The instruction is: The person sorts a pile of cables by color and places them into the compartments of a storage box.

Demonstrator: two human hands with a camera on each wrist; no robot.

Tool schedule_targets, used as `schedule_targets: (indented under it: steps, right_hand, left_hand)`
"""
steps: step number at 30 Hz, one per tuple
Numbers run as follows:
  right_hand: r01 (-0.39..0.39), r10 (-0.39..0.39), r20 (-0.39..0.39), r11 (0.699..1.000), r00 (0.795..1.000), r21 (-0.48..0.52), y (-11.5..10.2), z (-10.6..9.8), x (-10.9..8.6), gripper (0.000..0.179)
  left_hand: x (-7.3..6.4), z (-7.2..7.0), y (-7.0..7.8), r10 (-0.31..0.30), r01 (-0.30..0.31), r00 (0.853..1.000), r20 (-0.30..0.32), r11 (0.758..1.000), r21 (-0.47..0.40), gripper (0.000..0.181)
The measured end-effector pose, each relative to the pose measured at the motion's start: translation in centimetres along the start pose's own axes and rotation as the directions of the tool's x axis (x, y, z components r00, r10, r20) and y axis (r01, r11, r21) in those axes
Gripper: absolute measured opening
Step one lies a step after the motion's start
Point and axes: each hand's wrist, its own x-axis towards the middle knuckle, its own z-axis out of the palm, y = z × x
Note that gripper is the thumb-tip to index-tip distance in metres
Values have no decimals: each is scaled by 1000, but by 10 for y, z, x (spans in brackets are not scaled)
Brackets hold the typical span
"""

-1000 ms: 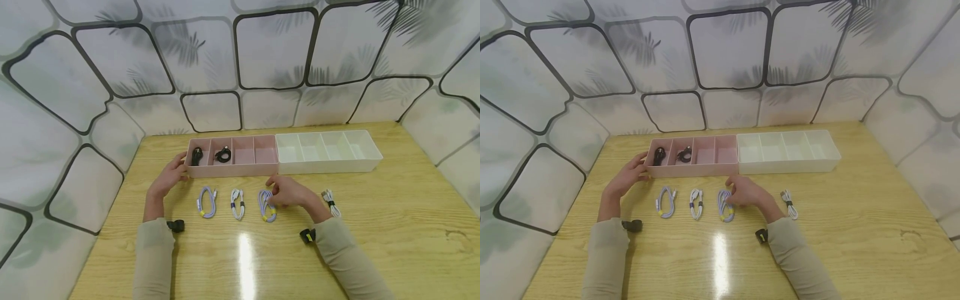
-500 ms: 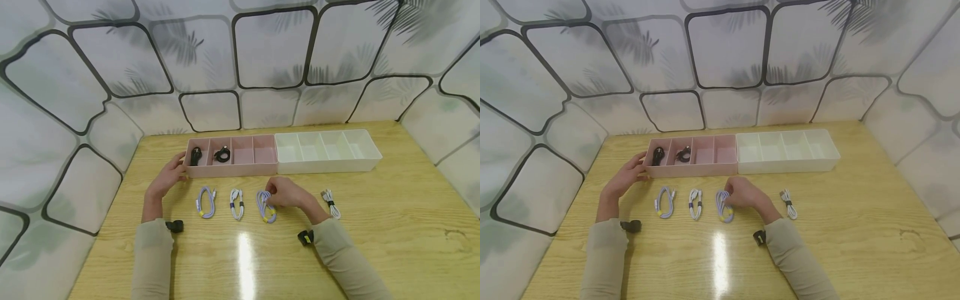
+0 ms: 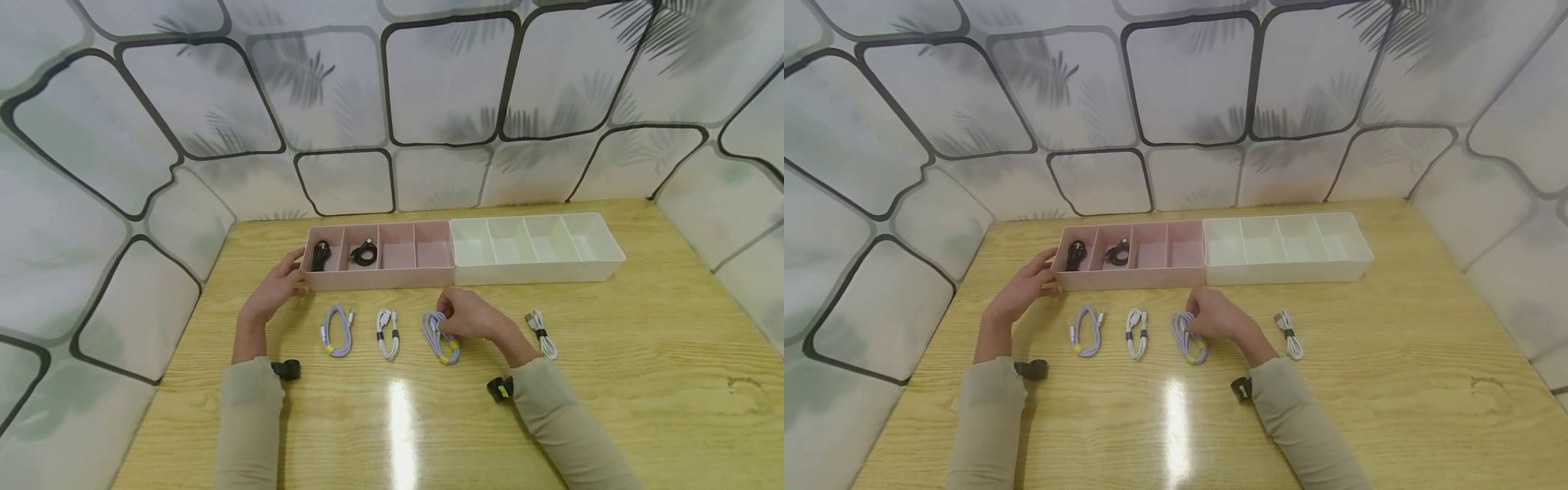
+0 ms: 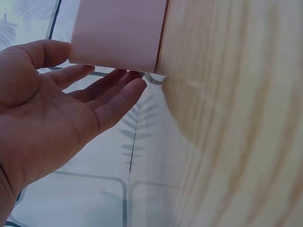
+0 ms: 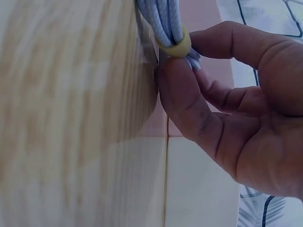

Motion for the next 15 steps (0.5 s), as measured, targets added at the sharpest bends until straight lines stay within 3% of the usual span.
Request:
schedule_targets:
  steps: [8,15]
  right_hand:
    - [-47,45,26,992,999,114,1,-4,0,17]
    - [-22,18,38,992,999,128,3,-4,0,15]
  left_hand:
    - [0,0,0,-18,18,1000,-3,1000,-9,55]
    - [0,0,0,-22,22,1000,-5,1000,-11,56]
